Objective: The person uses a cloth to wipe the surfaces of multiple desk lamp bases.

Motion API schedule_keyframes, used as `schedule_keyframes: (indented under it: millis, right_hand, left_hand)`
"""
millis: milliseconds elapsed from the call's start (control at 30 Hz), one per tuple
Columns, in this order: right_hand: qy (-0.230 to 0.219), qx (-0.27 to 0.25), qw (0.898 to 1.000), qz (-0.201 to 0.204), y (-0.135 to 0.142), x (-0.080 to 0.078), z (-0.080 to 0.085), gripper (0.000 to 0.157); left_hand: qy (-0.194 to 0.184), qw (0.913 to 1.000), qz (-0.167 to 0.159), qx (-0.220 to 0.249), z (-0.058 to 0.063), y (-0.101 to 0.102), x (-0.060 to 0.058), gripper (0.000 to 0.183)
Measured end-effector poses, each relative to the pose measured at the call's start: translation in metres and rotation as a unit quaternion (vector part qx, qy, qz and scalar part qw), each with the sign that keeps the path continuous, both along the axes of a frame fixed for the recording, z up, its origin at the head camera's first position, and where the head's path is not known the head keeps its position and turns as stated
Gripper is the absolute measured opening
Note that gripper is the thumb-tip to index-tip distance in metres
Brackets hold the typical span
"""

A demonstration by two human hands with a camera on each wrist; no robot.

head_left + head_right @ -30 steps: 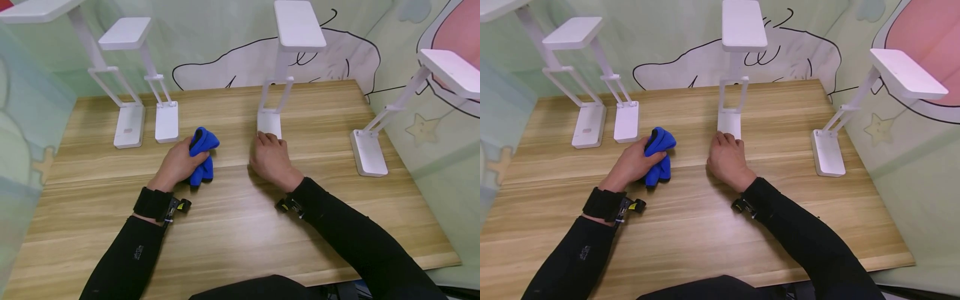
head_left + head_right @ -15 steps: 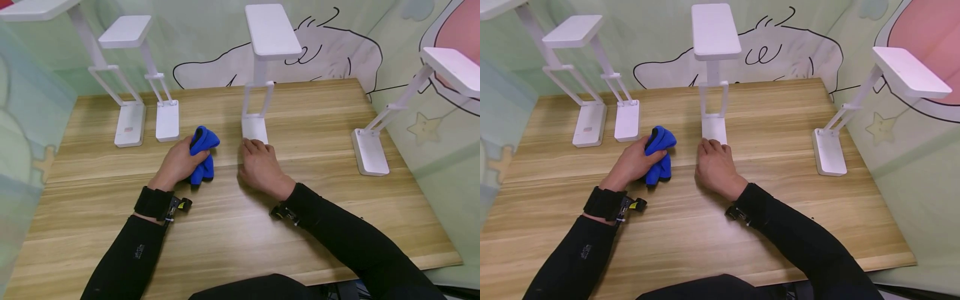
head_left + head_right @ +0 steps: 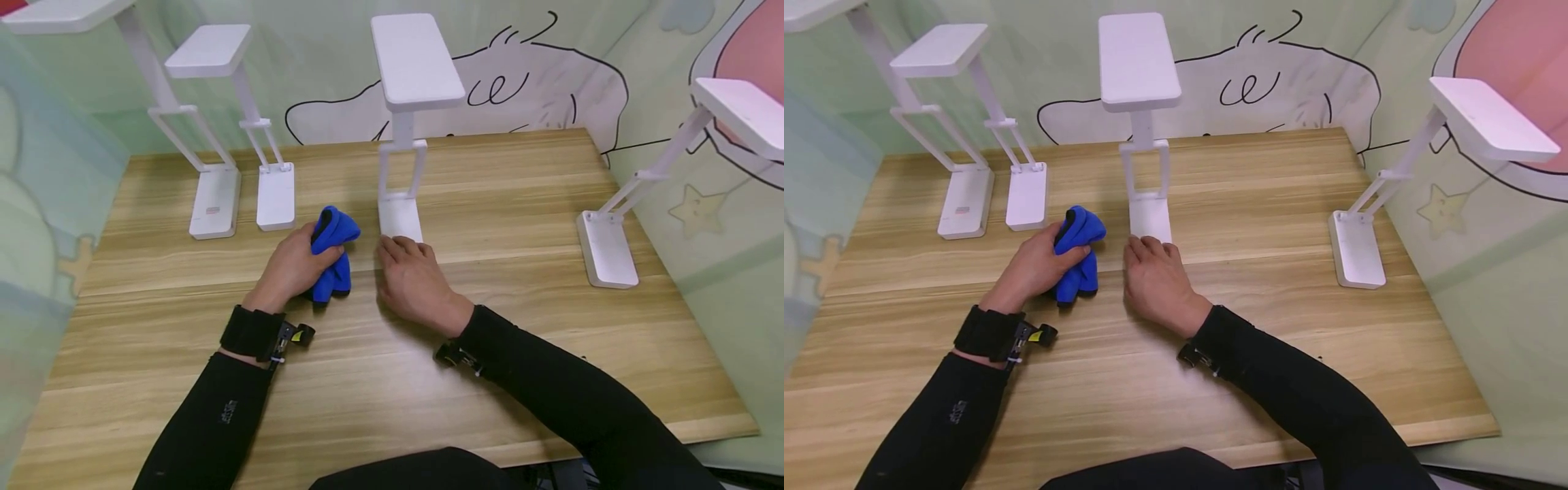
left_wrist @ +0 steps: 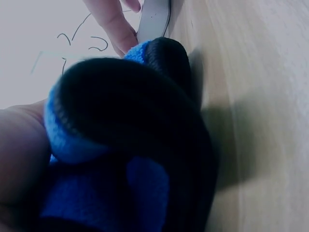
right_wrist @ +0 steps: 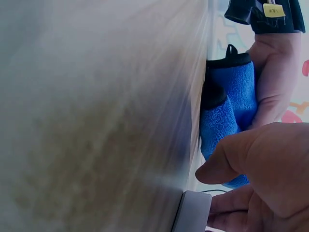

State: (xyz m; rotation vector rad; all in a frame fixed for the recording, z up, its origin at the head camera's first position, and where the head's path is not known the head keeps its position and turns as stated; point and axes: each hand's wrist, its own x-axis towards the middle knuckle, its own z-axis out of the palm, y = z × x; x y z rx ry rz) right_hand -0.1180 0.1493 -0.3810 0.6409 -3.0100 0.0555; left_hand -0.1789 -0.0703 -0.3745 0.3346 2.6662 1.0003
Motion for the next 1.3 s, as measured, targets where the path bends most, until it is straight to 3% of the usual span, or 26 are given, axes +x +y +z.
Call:
schedule_keyframes:
  millis: [300,467,567,667,800,933,1067,1133,1300]
  right_hand:
    - [0.002,-0.001,1.0,0.021,-0.005,0.001,-0.001,0.061]
    - [-0.009,-0.025,0.999,0.025,-0.006,-0.001,0.003,0.056]
    - [-0.026,-0.081,0.996,0.019,-0.003,-0.004,0.008,0.049]
    - [-0.059,-0.178,0.982,-0.003,-0.002,-0.01,0.015,0.045]
    - [-0.09,-0.31,0.946,-0.023,-0.005,-0.015,0.021,0.052]
    - [-0.085,-0.36,0.929,-0.009,-0.012,-0.016,0.021,0.061]
    - [-0.058,-0.366,0.929,-0.004,-0.014,-0.015,0.021,0.069]
    - [-0.048,-0.357,0.933,0.0,-0.014,-0.015,0.021,0.074]
    - [0.02,-0.339,0.94,0.023,-0.004,-0.018,0.026,0.07]
  left_hand:
    - [-0.004,0.9998,0.009,0.014,0.0,0.001,0.002,0.08]
    - [-0.04,0.996,0.054,0.059,0.001,0.0,0.006,0.088]
    - [-0.05,0.992,0.071,0.092,0.004,-0.001,0.008,0.09]
    - [-0.049,0.9883,0.066,0.129,0.008,0.0,0.011,0.086]
    - [-0.081,0.9702,0.072,0.217,0.014,0.007,0.017,0.072]
    - [-0.101,0.9434,0.069,0.308,0.017,0.018,0.023,0.064]
    - [-0.097,0.9267,0.047,0.36,0.02,0.022,0.025,0.051]
    - [-0.096,0.9245,0.032,0.367,0.022,0.022,0.026,0.042]
    - [-0.103,0.9109,-0.036,0.398,0.024,0.027,0.026,0.029]
